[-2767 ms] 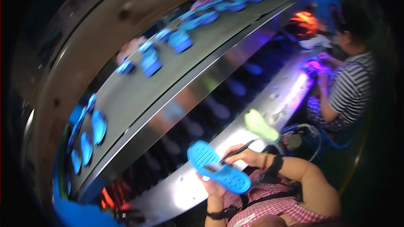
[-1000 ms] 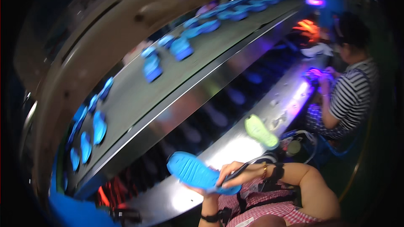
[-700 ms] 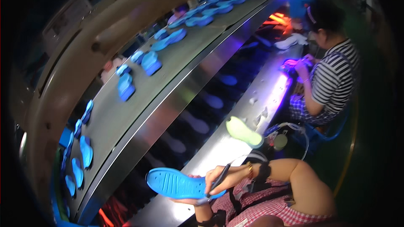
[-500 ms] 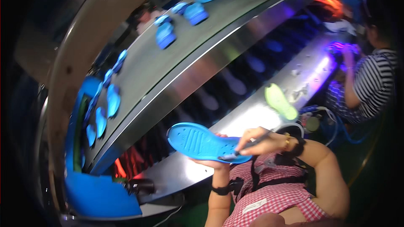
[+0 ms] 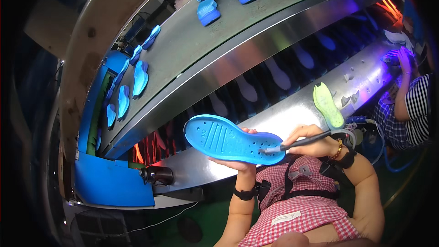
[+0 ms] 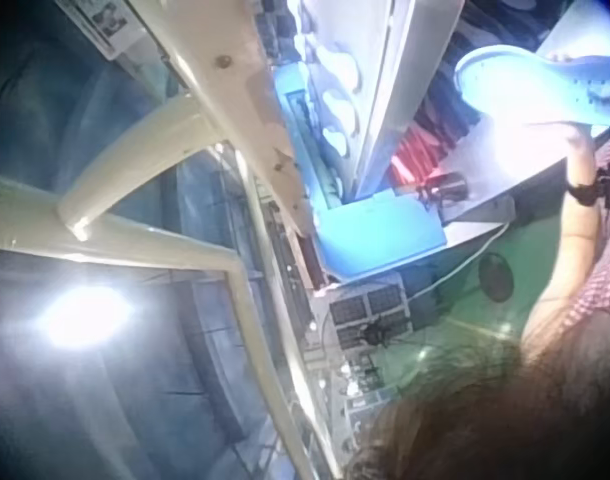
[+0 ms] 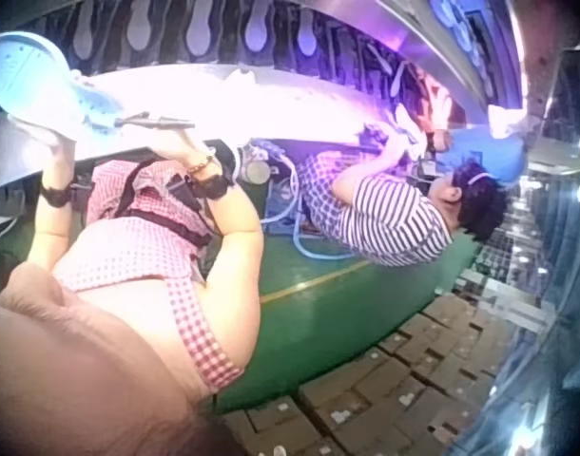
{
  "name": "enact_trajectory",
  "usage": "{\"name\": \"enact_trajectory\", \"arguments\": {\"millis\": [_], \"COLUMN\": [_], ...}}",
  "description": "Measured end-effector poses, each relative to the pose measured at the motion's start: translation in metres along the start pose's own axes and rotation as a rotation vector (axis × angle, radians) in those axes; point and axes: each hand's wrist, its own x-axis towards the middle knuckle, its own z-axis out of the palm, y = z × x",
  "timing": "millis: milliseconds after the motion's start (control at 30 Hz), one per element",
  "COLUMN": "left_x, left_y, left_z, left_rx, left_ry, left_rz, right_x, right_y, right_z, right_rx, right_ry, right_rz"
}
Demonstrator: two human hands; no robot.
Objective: Applying liquid adhesive to shoe soles using a brush on an assembly line.
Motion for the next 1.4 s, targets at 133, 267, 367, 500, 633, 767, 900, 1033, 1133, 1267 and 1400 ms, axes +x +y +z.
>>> {"name": "enact_trajectory", "arguments": {"millis": [133,267,367,500,633,767,900,1033,1133,1267,1400], "left_x": [0.001,0.003,0.004,0.006,0.008,0.007,0.006,0.005,0.003,0.001,0.003], "left_y": [0.001,0.003,0.001,-0.001,-0.001,-0.003,-0.004,-0.005,-0.006,-0.008,-0.008], "left_z": [-0.006,-0.011,-0.012,-0.007,-0.003,-0.007,-0.014,-0.015,-0.014,-0.019,-0.026], "left_rx": [-0.063,0.013,0.027,0.023,0.036,0.098,0.133,0.143,0.135,0.115,0.145], "left_ry": [-0.059,-0.023,0.005,-0.046,0.005,0.003,0.012,-0.027,-0.004,-0.003,-0.027], "left_rz": [-0.051,-0.070,-0.038,-0.062,-0.053,-0.054,-0.044,-0.044,-0.053,-0.071,-0.080], "right_x": [0.000,0.000,-0.001,0.000,-0.003,-0.006,-0.008,-0.013,-0.011,-0.012,-0.014], "right_y": [0.002,0.006,0.009,0.014,0.018,0.023,0.026,0.030,0.039,0.049,0.051], "right_z": [-0.001,0.001,0.002,0.001,0.003,0.005,0.007,0.006,0.011,0.015,0.012], "right_rx": [0.155,0.113,0.087,0.224,0.036,0.399,0.215,0.481,0.463,0.302,0.356], "right_ry": [-0.323,-0.026,-0.280,-0.143,-0.234,-0.283,-0.200,-0.297,-0.077,-0.247,-0.300], "right_rz": [-0.183,0.134,-0.038,0.046,-0.092,-0.008,0.138,0.071,0.181,0.200,0.061]}}
